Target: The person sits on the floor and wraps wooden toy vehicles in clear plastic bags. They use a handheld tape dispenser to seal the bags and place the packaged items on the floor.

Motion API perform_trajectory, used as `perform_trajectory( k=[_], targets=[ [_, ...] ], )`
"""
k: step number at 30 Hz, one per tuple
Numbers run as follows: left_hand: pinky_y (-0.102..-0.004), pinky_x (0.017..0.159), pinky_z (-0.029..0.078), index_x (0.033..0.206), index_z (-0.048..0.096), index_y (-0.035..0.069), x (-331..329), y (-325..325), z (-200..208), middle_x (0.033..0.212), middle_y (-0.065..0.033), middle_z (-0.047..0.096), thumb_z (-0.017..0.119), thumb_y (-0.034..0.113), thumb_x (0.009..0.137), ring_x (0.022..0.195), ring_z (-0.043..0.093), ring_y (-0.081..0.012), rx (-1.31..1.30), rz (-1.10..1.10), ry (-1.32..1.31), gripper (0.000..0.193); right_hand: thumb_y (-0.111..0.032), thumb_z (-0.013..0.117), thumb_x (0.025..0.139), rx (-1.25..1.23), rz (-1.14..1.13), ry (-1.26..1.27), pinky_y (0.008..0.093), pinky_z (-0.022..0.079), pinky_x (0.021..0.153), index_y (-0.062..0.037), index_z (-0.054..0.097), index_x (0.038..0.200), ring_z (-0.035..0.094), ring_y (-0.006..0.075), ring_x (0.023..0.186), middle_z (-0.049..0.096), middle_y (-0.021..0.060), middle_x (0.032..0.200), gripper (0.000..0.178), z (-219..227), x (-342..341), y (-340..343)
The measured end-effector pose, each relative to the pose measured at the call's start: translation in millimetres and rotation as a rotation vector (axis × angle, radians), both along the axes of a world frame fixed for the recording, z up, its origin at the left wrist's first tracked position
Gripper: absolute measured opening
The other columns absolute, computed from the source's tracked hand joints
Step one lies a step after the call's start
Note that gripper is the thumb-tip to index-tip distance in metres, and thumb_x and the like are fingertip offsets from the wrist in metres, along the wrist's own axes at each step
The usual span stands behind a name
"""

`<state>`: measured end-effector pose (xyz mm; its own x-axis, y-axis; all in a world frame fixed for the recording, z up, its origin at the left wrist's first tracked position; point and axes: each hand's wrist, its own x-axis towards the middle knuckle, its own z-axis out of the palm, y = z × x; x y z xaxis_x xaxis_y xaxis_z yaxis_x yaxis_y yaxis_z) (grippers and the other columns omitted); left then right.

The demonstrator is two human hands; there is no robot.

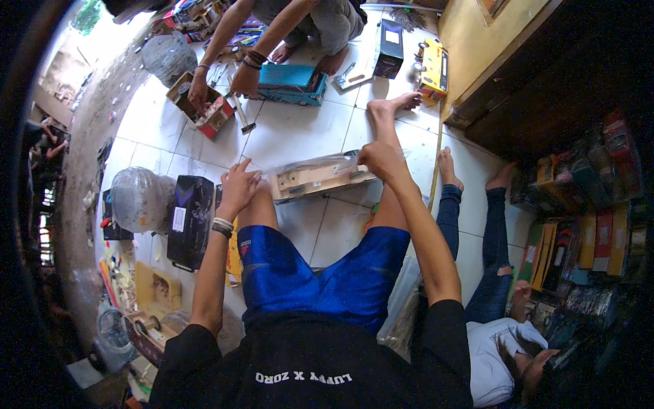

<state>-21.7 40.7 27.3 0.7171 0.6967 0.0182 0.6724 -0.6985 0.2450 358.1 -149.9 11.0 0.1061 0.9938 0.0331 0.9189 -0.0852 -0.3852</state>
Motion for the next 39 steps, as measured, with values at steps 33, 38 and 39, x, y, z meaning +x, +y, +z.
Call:
perform_trajectory(
  k=[33, 38, 39],
  targets=[
    [-0.0432, 0.088, 0.053, 0.131, 0.061, 0.002, 140, -65, -92, 0.120, -0.0186, 0.066, 0.079, 0.023, 0.084, 0.103, 0.067, -0.0352, -0.049, -0.350, -0.126, 0.054, -0.020, 0.066, 0.095, -0.394, -0.123, 0.467, 0.0418, 0.058, 0.072, -0.0017, 0.078, 0.080, 0.073, 0.0285, 0.066, 0.073, 0.0146, 0.066, 0.026, -92, -27, 99],
    [-0.0454, 0.075, 0.052, 0.104, 0.075, 0.003, 150, -47, -99, 0.089, -0.0179, 0.073, 0.075, 0.017, 0.089, 0.080, 0.067, -0.0391, -0.298, -0.266, -0.280, 0.020, -0.020, 0.070, 0.094, -0.175, -0.166, 0.568, 0.0422, 0.058, 0.072, -0.0029, 0.077, 0.101, 0.075, 0.0312, 0.071, 0.075, 0.0161, 0.076, 0.020, -84, -38, 90],
    [-0.0464, 0.072, 0.052, 0.098, 0.077, 0.002, 152, -42, -99, 0.083, -0.0179, 0.073, 0.074, 0.017, 0.090, 0.075, 0.067, -0.0403, -0.422, -0.196, -0.256, 0.016, -0.021, 0.072, 0.093, -0.193, -0.146, 0.525, 0.0421, 0.057, 0.078, -0.0064, 0.075, 0.109, 0.075, 0.0308, 0.082, 0.076, 0.0163, 0.087, 0.022, -79, -41, 83]
  ],
)
